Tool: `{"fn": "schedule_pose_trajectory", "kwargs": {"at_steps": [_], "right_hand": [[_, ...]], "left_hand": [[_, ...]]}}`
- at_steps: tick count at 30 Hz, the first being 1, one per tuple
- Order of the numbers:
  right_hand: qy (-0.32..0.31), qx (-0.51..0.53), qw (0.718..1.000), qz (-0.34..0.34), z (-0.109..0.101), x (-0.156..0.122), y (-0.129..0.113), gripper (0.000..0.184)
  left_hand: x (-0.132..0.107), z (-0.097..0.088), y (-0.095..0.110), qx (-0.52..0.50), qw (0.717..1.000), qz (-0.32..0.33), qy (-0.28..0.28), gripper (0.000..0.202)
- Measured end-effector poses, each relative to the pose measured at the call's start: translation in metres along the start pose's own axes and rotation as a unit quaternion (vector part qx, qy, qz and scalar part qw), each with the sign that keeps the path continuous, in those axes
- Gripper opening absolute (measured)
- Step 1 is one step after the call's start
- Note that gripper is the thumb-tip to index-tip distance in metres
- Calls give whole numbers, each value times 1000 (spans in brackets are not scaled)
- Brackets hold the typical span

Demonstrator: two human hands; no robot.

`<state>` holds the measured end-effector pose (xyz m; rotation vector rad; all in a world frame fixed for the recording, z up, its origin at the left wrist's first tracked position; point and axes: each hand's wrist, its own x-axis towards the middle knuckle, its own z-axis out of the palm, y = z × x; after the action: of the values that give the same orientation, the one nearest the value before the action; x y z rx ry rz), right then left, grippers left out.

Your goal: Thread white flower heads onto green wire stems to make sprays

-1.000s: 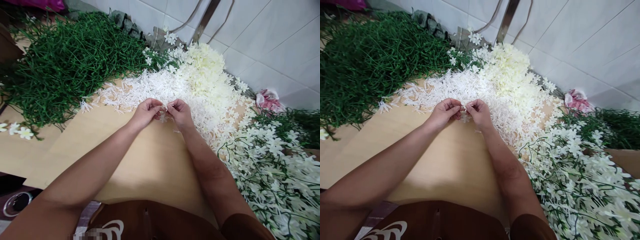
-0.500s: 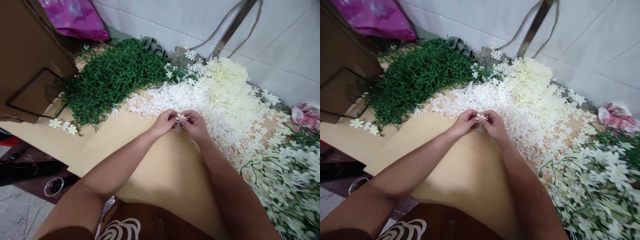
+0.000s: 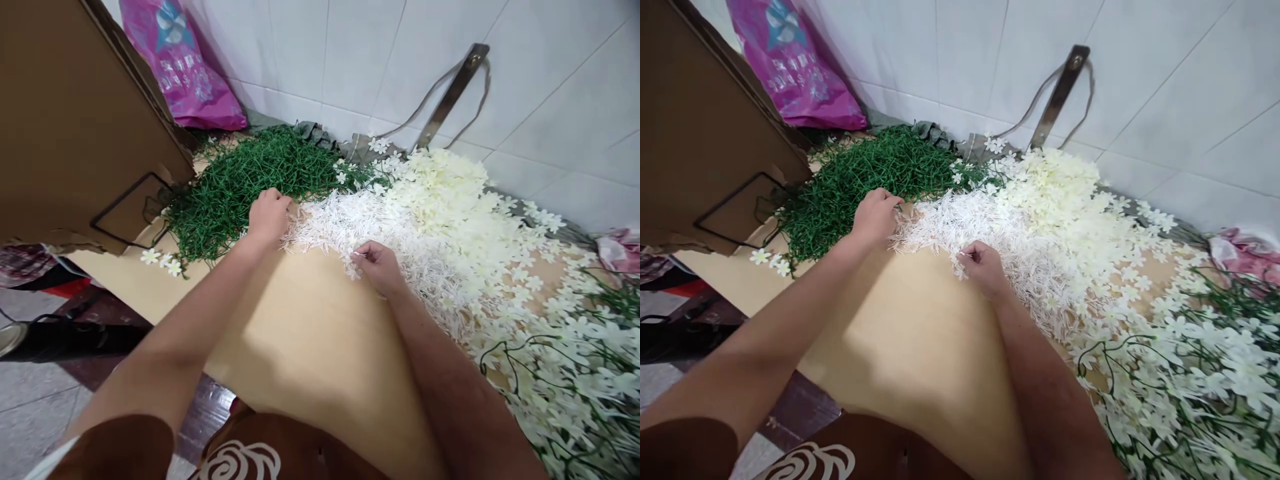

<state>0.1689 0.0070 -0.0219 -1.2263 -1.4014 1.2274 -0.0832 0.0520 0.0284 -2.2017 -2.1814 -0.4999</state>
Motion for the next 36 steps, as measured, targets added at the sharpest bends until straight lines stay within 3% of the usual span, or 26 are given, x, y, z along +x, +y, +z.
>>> {"fn": "schedule_pose_trajectory", "kwargs": {"at_steps": [3,7,12,18,22,28,32,36], "right_hand": [[-6,-17,1000,-10,0,2,3,36],[-14,-14,1000,-15,-1,4,8,35],[-16,1,1000,-10,-2,4,9,34],[-24,13,1000,-14,-4,5,8,38],[-36,27,999,-16,-5,5,7,41],[-34,59,998,-16,-7,5,1,45],[-17,118,993,-3,-12,4,-7,47],[0,172,985,3,-19,1,-19,46]], "left_hand": [[15,4,-15,127,990,35,-41,41],[28,11,-18,150,983,93,-43,40],[34,1,-20,76,994,72,4,33],[47,-17,-17,-121,989,-10,88,12],[63,-24,-15,-246,958,-55,140,4],[76,-50,-11,-412,888,-48,200,10],[64,-61,6,-483,847,-21,220,16],[31,-56,38,-532,819,-15,215,17]]}}
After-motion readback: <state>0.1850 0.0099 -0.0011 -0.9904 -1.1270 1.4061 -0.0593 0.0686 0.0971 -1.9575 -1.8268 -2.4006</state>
